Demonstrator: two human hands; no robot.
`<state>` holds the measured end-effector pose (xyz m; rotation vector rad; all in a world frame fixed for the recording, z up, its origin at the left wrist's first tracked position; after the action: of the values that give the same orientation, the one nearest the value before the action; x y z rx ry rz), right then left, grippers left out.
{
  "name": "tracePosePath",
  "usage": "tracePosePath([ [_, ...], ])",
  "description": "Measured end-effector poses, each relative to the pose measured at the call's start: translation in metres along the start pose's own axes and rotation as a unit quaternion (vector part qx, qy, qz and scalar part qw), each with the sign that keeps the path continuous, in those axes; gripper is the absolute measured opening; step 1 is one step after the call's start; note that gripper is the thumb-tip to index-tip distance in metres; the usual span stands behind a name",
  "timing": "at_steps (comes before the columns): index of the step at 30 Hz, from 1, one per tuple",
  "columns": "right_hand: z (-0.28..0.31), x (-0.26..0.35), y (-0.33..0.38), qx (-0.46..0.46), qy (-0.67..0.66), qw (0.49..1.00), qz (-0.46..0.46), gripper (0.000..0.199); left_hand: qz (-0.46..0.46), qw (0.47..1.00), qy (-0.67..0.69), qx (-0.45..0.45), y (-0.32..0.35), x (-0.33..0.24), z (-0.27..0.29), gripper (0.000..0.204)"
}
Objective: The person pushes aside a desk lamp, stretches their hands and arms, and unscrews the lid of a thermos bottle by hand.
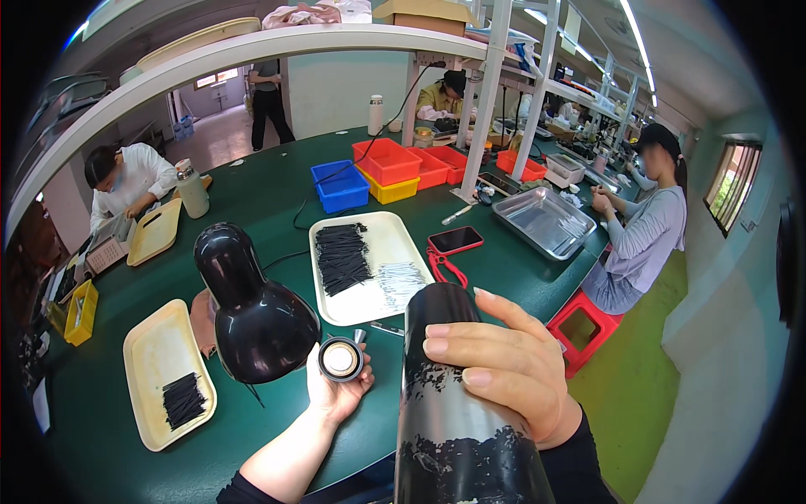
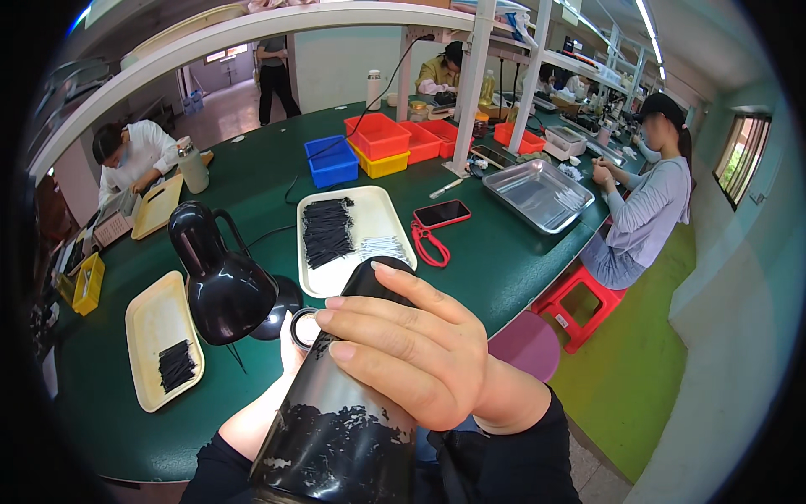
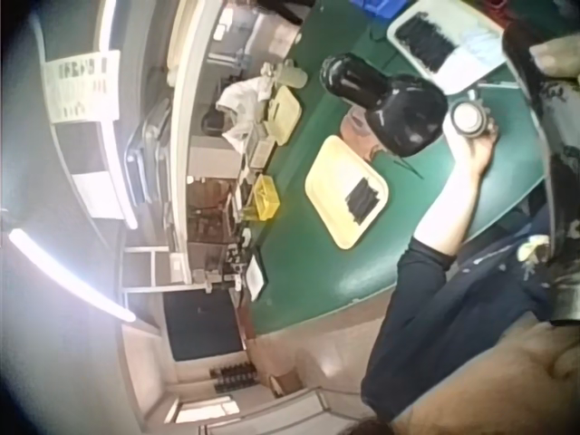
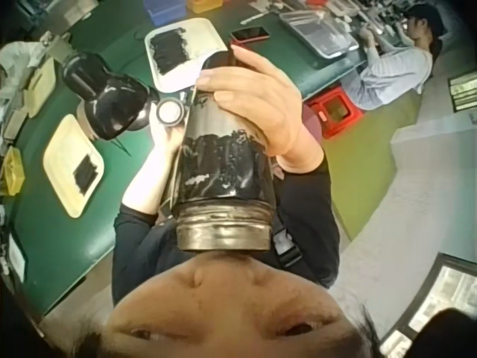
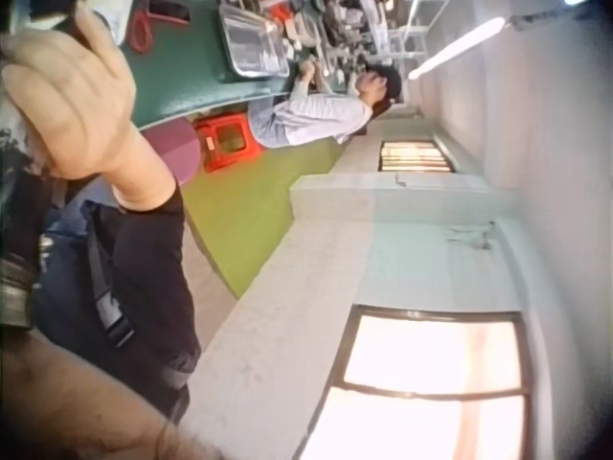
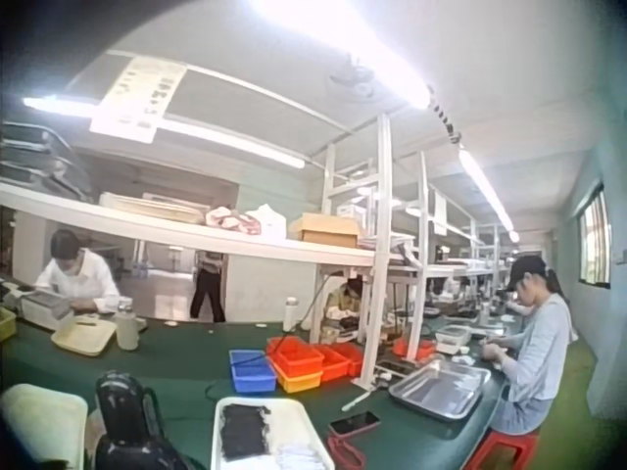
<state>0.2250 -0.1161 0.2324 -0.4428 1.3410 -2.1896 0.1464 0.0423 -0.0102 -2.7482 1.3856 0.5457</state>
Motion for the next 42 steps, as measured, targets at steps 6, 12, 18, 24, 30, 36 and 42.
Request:
tracePosePath([
  [6,0.006,0.002,-0.005,-0.009,0.014,1.000,0.014,0.017,0.029,0.996,0.050,-0.075,-0.005,0.007,0.013,0.068],
  [12,0.013,0.004,-0.008,-0.026,0.025,0.999,0.023,0.017,0.031,0.993,0.078,-0.087,-0.005,0.008,0.011,0.069],
  [18,0.017,0.006,-0.011,-0.031,0.036,0.998,0.031,0.017,0.035,0.994,0.067,-0.082,-0.008,0.008,0.019,0.069],
  [24,0.022,0.007,-0.013,-0.027,0.055,0.997,0.041,0.017,0.018,0.999,0.025,-0.040,-0.004,0.004,0.005,0.069],
  [30,0.022,0.008,-0.015,-0.028,0.057,0.997,0.044,0.016,0.020,0.998,0.033,-0.041,-0.001,0.003,0.005,0.070],
  [36,0.023,0.009,-0.014,-0.018,0.060,0.997,0.034,0.017,-0.001,1.000,-0.014,-0.015,0.001,0.002,-0.002,0.070],
  [42,0.009,0.000,-0.002,-0.011,0.012,1.000,0.012,0.021,0.020,0.997,0.029,-0.062,0.000,0.002,0.005,0.070],
])
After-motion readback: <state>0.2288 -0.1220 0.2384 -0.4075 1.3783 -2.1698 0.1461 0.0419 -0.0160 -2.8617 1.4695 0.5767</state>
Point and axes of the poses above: each hand's wrist, its own y-axis away from the middle knuckle, its own z-axis out of the back of the hand, x = y × z, the point moved 5 cm from there along -y, towards the middle knuckle, and after that the axes turned 3 degrees about -z, right-handed, at the moved point
